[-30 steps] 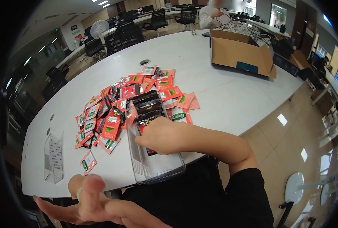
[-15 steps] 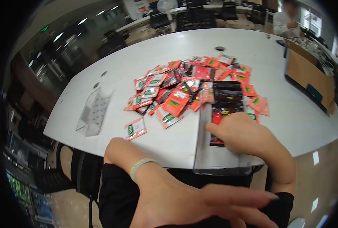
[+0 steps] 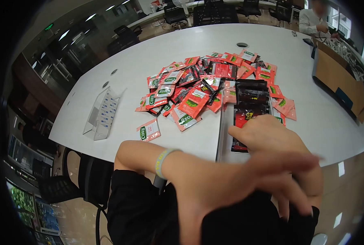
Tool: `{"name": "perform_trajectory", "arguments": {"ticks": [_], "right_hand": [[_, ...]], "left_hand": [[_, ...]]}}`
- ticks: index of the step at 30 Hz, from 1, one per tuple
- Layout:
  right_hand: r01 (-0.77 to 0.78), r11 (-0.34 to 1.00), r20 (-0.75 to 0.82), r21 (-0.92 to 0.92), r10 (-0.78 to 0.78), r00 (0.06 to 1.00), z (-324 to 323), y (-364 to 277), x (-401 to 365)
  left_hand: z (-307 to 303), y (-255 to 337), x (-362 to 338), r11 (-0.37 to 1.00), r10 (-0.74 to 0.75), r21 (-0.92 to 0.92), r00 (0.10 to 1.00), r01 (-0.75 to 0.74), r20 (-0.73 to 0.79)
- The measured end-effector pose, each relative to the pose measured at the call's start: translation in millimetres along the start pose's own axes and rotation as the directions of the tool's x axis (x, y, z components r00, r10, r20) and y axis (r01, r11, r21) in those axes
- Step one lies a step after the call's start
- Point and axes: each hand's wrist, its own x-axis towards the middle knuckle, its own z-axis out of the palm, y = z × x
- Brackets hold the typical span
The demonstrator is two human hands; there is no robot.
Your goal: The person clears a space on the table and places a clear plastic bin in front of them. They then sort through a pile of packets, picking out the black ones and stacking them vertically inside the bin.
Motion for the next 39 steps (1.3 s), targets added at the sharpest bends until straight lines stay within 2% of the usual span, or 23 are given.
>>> {"name": "perform_trajectory", "arguments": {"ticks": [2,4,6,7,8,9,12,14,18,21,23,26,27,28,29,30,31,33,34,35,36,37,39], "right_hand": [[-0.026,1.000,0.019,0.014,0.026,0.999,-6.5,-4.3,2.1],[-0.086,0.996,0.172,0.033,0.079,0.982,-12.8,-9.0,4.7],[-0.051,0.999,0.112,0.008,0.049,0.993,-7.0,-4.5,2.1],[-0.003,1.000,0.056,-0.012,0.004,0.998,-2.6,-1.0,1.9],[0.043,0.999,0.004,-0.033,-0.043,0.999,2.1,1.3,0.8],[0.023,0.999,-0.023,-0.039,-0.024,0.999,6.4,1.3,-0.1],[0.084,0.996,-0.088,-0.010,-0.085,0.992,7.1,3.0,-0.9],[0.069,0.997,-0.057,-0.016,-0.070,0.996,6.4,3.0,0.5],[0.056,0.998,-0.083,-0.009,-0.056,0.995,10.3,4.6,-0.6],[0.074,0.996,-0.208,-0.059,-0.084,0.974,15.8,5.1,-1.8],[0.027,0.994,-0.203,-0.110,-0.049,0.978,16.7,2.4,-2.8],[-0.051,0.983,-0.195,-0.177,0.015,0.981,16.5,-1.1,-2.2],[-0.089,0.976,-0.187,-0.199,0.051,0.981,16.0,-1.9,-2.5],[-0.088,0.976,-0.185,-0.199,0.051,0.981,15.3,-2.6,-2.4],[-0.103,0.972,-0.172,-0.212,0.067,0.983,14.6,-3.4,-1.6],[-0.117,0.967,-0.158,-0.225,0.082,0.984,13.3,-3.0,-1.6],[-0.116,0.967,-0.157,-0.226,0.082,0.984,13.9,-1.3,-1.0],[-0.061,0.976,-0.154,-0.208,0.029,0.988,17.5,3.2,0.7],[-0.064,0.975,-0.154,-0.211,0.031,0.988,17.6,3.7,0.0],[-0.045,0.981,-0.152,-0.187,0.016,0.988,17.1,4.2,-0.9],[-0.027,0.986,-0.149,-0.164,0.003,0.989,17.1,4.7,-0.9],[-0.031,0.986,-0.148,-0.165,0.007,0.989,16.7,5.8,-1.6],[-0.049,0.989,-0.156,-0.137,0.028,0.987,16.1,7.5,-1.8]], "left_hand": [[-21.2,-4.1,5.7,0.957,0.055,0.283,0.998,-0.064,0.041],[-23.6,1.4,7.0,0.959,0.029,0.282,0.999,-0.033,0.017],[-20.9,5.6,9.8,0.978,0.151,0.139,0.987,-0.156,0.048],[-22.9,15.8,15.4,0.856,0.332,0.385,0.938,-0.345,0.103],[-24.0,27.5,21.5,0.640,0.481,0.588,0.854,-0.495,0.195],[-17.4,35.6,24.1,0.521,0.542,0.666,0.810,-0.534,0.226],[-1.5,51.5,24.2,0.475,0.597,0.681,0.772,-0.557,0.216],[7.8,61.6,20.9,0.476,0.640,0.662,0.745,-0.579,0.191],[14.8,89.2,12.5,0.443,0.754,0.589,0.636,-0.676,0.164],[19.1,114.2,-5.0,0.353,0.791,0.578,0.564,-0.736,0.236],[21.1,129.8,-22.1,-0.218,0.739,0.759,0.404,-0.613,0.539],[13.1,127.4,-25.4,-0.104,0.742,0.704,0.416,-0.703,0.526],[8.4,128.4,-29.6,-0.167,0.704,0.809,0.506,-0.564,0.498],[-0.6,132.8,-27.0,0.055,0.686,0.793,0.600,-0.607,0.412],[-9.2,118.3,-26.2,0.063,0.888,0.812,0.405,-0.580,0.220],[-28.6,111.7,-33.3,0.085,0.850,0.922,0.511,-0.378,0.131],[-47.0,104.7,-51.2,0.187,0.739,0.982,0.663,-0.027,-0.123],[-84.7,63.5,-9.1,0.496,0.539,0.868,0.787,-0.008,-0.300],[-83.1,48.5,-6.1,0.570,0.344,0.775,0.777,0.274,-0.528],[-74.6,28.9,-4.5,0.874,0.128,0.389,0.635,0.291,-0.762],[-78.0,14.0,-8.9,0.931,-0.087,0.132,0.558,0.340,-0.825],[-69.3,2.9,-0.5,0.917,-0.198,-0.052,0.339,0.395,-0.920],[-62.3,-7.9,-3.2,0.872,-0.360,-0.209,0.289,0.443,-0.887]]}}
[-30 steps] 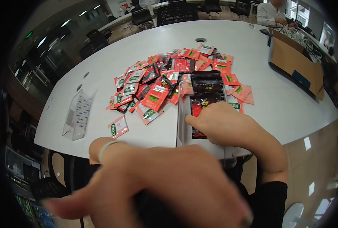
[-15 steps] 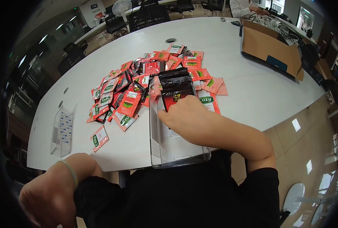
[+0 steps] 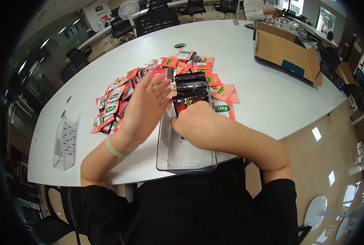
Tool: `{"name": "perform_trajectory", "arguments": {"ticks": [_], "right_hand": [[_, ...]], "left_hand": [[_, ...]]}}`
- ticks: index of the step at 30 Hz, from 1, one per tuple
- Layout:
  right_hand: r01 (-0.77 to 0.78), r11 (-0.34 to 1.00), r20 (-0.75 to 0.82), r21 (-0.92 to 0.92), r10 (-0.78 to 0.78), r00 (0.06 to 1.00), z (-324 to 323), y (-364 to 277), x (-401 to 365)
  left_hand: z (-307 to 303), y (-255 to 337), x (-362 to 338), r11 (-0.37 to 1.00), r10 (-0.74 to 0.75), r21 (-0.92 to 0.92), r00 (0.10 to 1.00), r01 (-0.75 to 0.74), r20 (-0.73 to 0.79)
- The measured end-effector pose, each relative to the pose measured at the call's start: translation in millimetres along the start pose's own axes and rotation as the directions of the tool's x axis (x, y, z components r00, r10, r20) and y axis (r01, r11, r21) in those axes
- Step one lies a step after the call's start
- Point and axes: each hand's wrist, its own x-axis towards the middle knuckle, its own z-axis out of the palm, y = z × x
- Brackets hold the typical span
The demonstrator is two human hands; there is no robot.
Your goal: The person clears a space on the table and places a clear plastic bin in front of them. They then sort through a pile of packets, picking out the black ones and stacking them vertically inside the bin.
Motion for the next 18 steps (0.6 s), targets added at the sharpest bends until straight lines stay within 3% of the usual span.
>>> {"name": "perform_trajectory", "arguments": {"ticks": [2,4,10,12,16,18], "right_hand": [[-0.004,0.999,0.054,0.032,0.002,0.999,-8.3,1.0,-0.5],[-0.008,0.998,0.110,0.063,0.001,0.994,-16.4,0.7,-1.9],[0.037,0.990,0.195,0.135,-0.063,0.979,-18.9,1.5,-0.9],[0.024,1.000,0.256,0.013,-0.026,0.966,-13.5,1.3,-0.5],[0.016,0.999,0.265,-0.041,-0.005,0.964,-14.0,-0.8,-2.7],[0.002,0.999,0.161,0.051,-0.010,0.987,-18.5,-0.1,-4.3]], "left_hand": [[8.7,-2.5,-6.0,0.997,-0.069,0.029,0.997,0.070,-0.013],[11.7,-5.4,-9.1,0.987,-0.143,-0.047,0.976,0.152,0.167],[8.4,-11.2,1.9,0.986,-0.162,-0.027,0.980,0.166,0.118],[5.3,-14.8,6.8,0.985,-0.170,-0.015,0.977,0.173,0.131],[6.6,-17.8,11.0,0.985,-0.169,-0.009,0.977,0.172,0.130],[5.5,-18.9,9.3,0.986,-0.164,-0.010,0.977,0.167,0.138]]}}
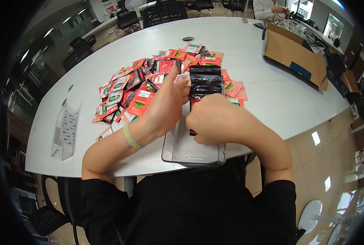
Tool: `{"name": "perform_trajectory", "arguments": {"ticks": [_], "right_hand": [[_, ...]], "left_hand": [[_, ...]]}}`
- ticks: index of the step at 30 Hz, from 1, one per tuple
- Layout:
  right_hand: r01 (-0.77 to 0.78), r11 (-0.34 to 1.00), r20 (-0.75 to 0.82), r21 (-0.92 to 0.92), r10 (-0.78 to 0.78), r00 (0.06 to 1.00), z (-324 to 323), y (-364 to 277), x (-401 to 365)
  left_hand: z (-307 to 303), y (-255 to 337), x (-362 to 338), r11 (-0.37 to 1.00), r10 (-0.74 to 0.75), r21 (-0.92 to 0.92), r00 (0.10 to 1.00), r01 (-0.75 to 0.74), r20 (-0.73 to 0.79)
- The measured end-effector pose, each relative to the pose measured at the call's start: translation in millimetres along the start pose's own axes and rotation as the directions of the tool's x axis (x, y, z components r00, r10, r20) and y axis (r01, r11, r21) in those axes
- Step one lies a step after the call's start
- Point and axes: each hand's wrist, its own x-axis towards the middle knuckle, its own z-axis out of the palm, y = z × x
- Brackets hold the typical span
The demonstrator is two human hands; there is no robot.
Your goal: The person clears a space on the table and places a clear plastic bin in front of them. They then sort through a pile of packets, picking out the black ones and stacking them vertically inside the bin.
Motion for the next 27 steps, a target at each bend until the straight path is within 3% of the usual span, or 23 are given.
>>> {"name": "perform_trajectory", "arguments": {"ticks": [1,3,4,5,7,8,9,10,11,12,14,16,18,20,21,23,24,25,27], "right_hand": [[0.013,1.000,-0.001,-0.001,-0.013,1.000,-6.4,1.8,-2.1],[0.082,0.969,-0.063,0.234,-0.069,0.996,-20.5,13.7,-7.0],[0.094,0.913,-0.098,0.397,-0.059,0.993,-19.2,29.1,-7.7],[0.100,0.912,-0.103,0.397,-0.064,0.993,-20.7,41.6,-9.0],[0.055,0.790,-0.362,0.610,0.216,0.907,-24.7,61.6,-10.5],[0.056,0.788,-0.362,0.613,0.217,0.906,-24.2,73.1,-8.5],[-0.044,0.815,-0.456,0.578,0.367,0.810,-19.7,86.1,-3.6],[-0.151,0.821,-0.547,0.551,0.491,0.678,-13.5,98.8,1.8],[-0.150,0.820,-0.549,0.552,0.493,0.675,-3.5,113.4,8.4],[-0.146,0.817,-0.578,0.557,0.508,0.639,10.7,128.9,16.7],[-0.142,0.816,-0.611,0.560,0.523,0.595,35.9,143.2,31.5],[-0.044,0.637,-0.483,0.769,0.625,0.613,57.3,148.4,44.5],[-0.054,0.589,-0.431,0.807,0.647,0.629,75.1,152.7,55.3],[-0.047,0.568,-0.410,0.822,0.646,0.645,81.9,155.9,63.3],[-0.054,0.565,-0.408,0.823,0.655,0.636,77.8,152.2,63.6],[-0.015,0.477,-0.344,0.879,0.655,0.673,68.2,146.9,61.3],[-0.042,0.490,-0.337,0.871,0.658,0.673,66.7,147.8,60.3],[-0.052,0.491,-0.334,0.870,0.662,0.671,67.0,148.8,57.2],[0.014,0.437,-0.338,0.899,0.673,0.658,65.8,151.5,55.3]], "left_hand": [[0.1,-0.4,-0.9,1.000,0.027,-0.009,0.998,-0.027,0.050],[-1.4,0.6,-3.5,0.997,0.081,-0.025,0.985,-0.078,0.153],[-0.7,6.0,-7.0,0.996,0.084,0.006,0.990,-0.085,0.117],[-5.0,8.2,-4.7,0.996,0.085,0.011,0.990,-0.087,0.113],[-22.0,12.6,9.8,0.902,0.379,0.222,0.925,-0.370,0.001],[-40.3,15.7,20.7,0.691,0.594,0.469,0.802,-0.550,0.065],[-58.3,24.8,32.2,0.692,0.592,0.470,0.803,-0.548,0.064],[-76.3,36.5,43.8,0.340,0.705,0.796,0.696,-0.501,0.136],[-93.1,43.6,51.0,-0.082,0.758,0.944,0.594,-0.321,0.268],[-111.5,45.0,54.4,-0.086,0.757,0.942,0.593,-0.323,0.273],[-145.0,37.9,63.7,0.148,0.564,0.981,0.825,-0.123,0.019],[-173.0,3.1,80.7,0.138,0.582,0.988,0.813,-0.074,-0.020],[-182.0,-11.2,85.1,0.136,0.592,0.990,0.804,-0.023,-0.062],[-182.2,-12.4,88.9,0.008,0.676,1.000,0.736,-0.001,-0.005],[-181.9,-10.2,89.7,0.007,0.672,1.000,0.740,-0.014,0.005],[-182.9,-5.4,90.4,0.136,0.499,0.987,0.855,0.085,-0.142],[-179.4,-2.5,89.3,0.171,0.471,0.979,0.863,0.113,-0.182],[-180.7,-4.3,88.4,0.226,0.501,0.973,0.853,0.038,-0.150],[-182.8,-6.9,89.7,0.176,0.598,0.984,0.794,-0.001,-0.106]]}}
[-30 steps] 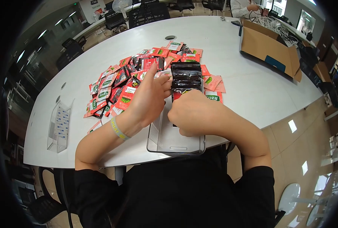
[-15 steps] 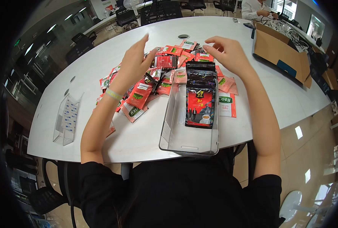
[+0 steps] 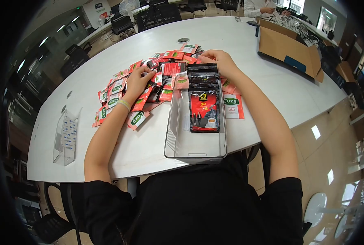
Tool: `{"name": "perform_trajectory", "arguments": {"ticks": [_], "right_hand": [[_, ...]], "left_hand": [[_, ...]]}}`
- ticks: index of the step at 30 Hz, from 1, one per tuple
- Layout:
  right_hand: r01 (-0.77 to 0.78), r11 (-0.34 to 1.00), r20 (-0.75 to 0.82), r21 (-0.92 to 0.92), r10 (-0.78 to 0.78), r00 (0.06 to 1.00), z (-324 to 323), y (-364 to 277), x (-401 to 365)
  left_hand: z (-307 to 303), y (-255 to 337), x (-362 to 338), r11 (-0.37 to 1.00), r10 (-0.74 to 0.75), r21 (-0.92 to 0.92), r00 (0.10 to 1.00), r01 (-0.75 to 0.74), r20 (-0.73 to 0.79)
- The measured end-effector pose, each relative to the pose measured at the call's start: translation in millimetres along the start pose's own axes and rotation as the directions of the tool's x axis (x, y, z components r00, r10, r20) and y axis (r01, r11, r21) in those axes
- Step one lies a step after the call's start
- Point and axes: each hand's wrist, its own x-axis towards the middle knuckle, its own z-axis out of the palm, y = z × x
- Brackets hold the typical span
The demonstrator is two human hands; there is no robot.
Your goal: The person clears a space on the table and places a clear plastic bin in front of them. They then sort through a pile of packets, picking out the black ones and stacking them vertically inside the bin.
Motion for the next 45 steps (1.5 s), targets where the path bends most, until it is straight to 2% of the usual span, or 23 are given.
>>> {"name": "perform_trajectory", "arguments": {"ticks": [4,6,10,13,14,15,16,18,20,22,24,28,30,32,34,36,37,39,40,41,43,44,45], "right_hand": [[-0.004,1.000,-0.018,0.027,0.005,1.000,-3.5,2.5,2.4],[-0.013,1.000,0.000,0.024,0.013,1.000,-2.2,7.4,3.2],[0.066,0.992,0.082,-0.105,-0.058,0.995,3.5,21.3,5.2],[-0.032,0.999,0.182,0.041,0.024,0.983,12.5,25.4,10.2],[0.247,0.942,0.161,-0.228,-0.214,0.963,15.1,25.7,13.9],[0.476,0.741,0.202,-0.473,-0.435,0.877,16.9,27.8,17.7],[0.479,0.741,0.203,-0.471,-0.437,0.876,19.8,36.0,22.4],[0.662,0.630,0.236,-0.406,-0.628,0.742,27.9,47.8,26.1],[0.599,0.651,0.280,-0.466,-0.534,0.798,23.4,52.2,25.0],[0.537,0.656,0.318,-0.530,-0.434,0.843,19.0,34.2,21.5],[0.304,0.491,0.352,-0.817,0.008,0.936,19.3,-12.5,11.6],[0.379,0.432,0.338,-0.818,-0.173,0.925,5.3,16.7,18.2],[0.547,0.514,0.371,-0.661,-0.409,0.834,4.1,32.3,22.4],[0.484,0.616,0.389,-0.621,-0.294,0.873,0.2,31.6,23.9],[0.404,0.708,0.411,-0.579,-0.175,0.895,0.0,34.3,22.0],[0.484,0.722,0.266,-0.496,-0.404,0.875,0.9,40.3,17.4],[0.483,0.721,0.266,-0.497,-0.404,0.876,0.2,40.0,19.8],[0.409,0.624,0.362,-0.666,-0.209,0.909,0.0,36.7,25.6],[0.409,0.623,0.363,-0.666,-0.209,0.908,-0.8,35.3,23.4],[0.331,0.722,0.298,-0.608,-0.180,0.938,-2.1,34.2,19.7],[0.283,0.802,0.231,-0.525,-0.186,0.955,-4.3,46.5,19.8],[0.320,0.791,0.228,-0.521,-0.233,0.945,-7.4,57.6,26.1],[0.221,0.819,0.201,-0.529,-0.132,0.971,-8.8,48.9,25.0]], "left_hand": [[3.2,5.6,4.6,0.990,-0.040,0.138,0.999,0.038,0.012],[0.9,12.5,9.6,0.977,-0.164,0.156,0.981,0.146,0.106],[4.0,18.3,10.3,0.968,-0.179,0.202,0.973,0.148,0.147],[7.3,17.4,10.0,0.989,-0.100,0.125,0.983,0.081,0.156],[9.1,18.2,9.6,0.988,-0.103,0.127,0.983,0.084,0.155],[11.9,18.1,9.4,0.997,-0.025,0.079,0.992,0.015,0.124],[16.5,14.1,10.3,0.998,0.054,0.033,0.995,-0.057,0.090],[18.1,16.0,11.4,0.987,0.162,-0.025,0.981,-0.160,0.107],[15.0,30.1,8.8,0.952,0.302,-0.062,0.881,-0.301,0.363],[13.6,36.5,1.0,0.936,0.324,0.005,0.867,-0.351,0.379],[13.3,38.4,-4.8,0.888,0.439,-0.015,0.840,-0.459,0.319],[6.5,47.1,-11.8,0.904,0.376,0.094,0.882,-0.416,0.285],[4.5,51.7,-17.5,0.878,0.377,0.235,0.906,-0.416,0.194],[3.2,57.0,-23.6,0.840,0.385,0.372,0.917,-0.395,0.104],[1.4,70.5,-29.1,0.759,0.073,0.629,0.982,-0.168,0.173],[6.2,71.1,-33.6,0.782,0.014,0.612,0.985,-0.116,0.170],[7.7,70.9,-34.4,0.801,-0.048,0.595,0.985,-0.061,0.165],[4.3,70.4,-30.8,0.819,-0.047,0.568,0.975,-0.087,0.216],[1.8,69.7,-28.2,0.835,-0.045,0.540,0.963,-0.110,0.267],[5.1,57.2,-24.3,0.835,-0.045,0.539,0.963,-0.109,0.266],[8.9,25.7,-10.3,0.649,0.472,0.521,0.831,-0.554,0.295],[7.3,18.6,-0.5,0.638,0.486,0.531,0.826,-0.558,0.284],[1.8,22.4,4.4,0.806,0.284,0.483,0.939,-0.342,0.192]]}}
